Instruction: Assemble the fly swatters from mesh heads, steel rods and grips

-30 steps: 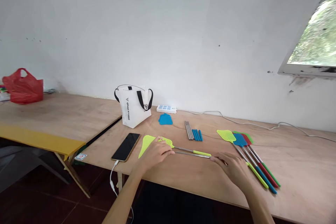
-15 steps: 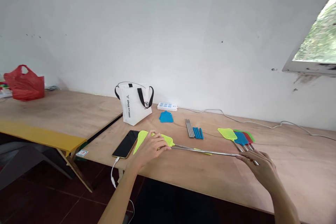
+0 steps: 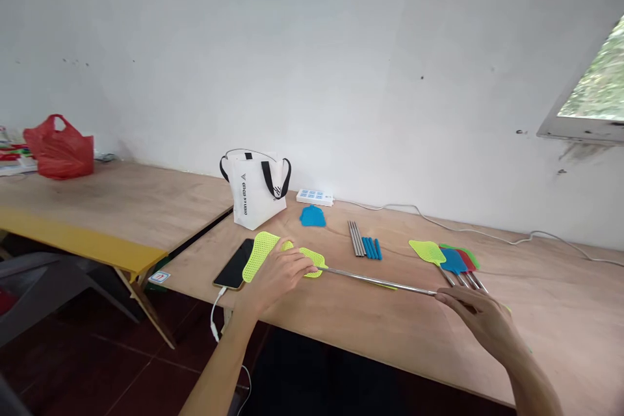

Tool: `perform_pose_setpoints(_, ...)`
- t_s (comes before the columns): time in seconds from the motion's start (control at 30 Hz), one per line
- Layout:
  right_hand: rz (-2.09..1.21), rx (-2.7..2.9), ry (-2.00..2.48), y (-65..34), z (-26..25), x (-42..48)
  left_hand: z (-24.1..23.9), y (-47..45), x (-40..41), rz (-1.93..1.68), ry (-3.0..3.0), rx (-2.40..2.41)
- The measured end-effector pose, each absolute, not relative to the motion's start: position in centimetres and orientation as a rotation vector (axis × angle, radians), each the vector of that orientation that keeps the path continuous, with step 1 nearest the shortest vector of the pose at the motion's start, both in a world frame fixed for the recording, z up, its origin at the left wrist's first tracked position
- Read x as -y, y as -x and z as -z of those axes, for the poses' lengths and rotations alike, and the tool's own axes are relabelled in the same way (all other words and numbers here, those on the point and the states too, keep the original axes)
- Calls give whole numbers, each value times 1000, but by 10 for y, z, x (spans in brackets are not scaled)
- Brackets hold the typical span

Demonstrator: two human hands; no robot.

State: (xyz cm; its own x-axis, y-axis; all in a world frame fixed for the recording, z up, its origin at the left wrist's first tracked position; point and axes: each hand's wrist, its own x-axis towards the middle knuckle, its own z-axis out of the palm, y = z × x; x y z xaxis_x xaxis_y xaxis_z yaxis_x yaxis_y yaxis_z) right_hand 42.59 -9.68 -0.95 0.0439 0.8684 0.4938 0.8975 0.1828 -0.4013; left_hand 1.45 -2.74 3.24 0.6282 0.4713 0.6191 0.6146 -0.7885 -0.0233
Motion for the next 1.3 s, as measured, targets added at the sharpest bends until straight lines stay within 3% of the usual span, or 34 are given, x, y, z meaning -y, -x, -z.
perform_pose_setpoints(0.2,-114,2027,1513,-375,-5,95,-22,-42,33,886,2634,758)
perform_pose_setpoints(0.63,56,2072,1530,-304,11,95,5,-77,38,862,2704,699)
perform_pose_setpoints(1.3,-52,2137,1493,-302,10,96,-10,-59,43,773,2970,968)
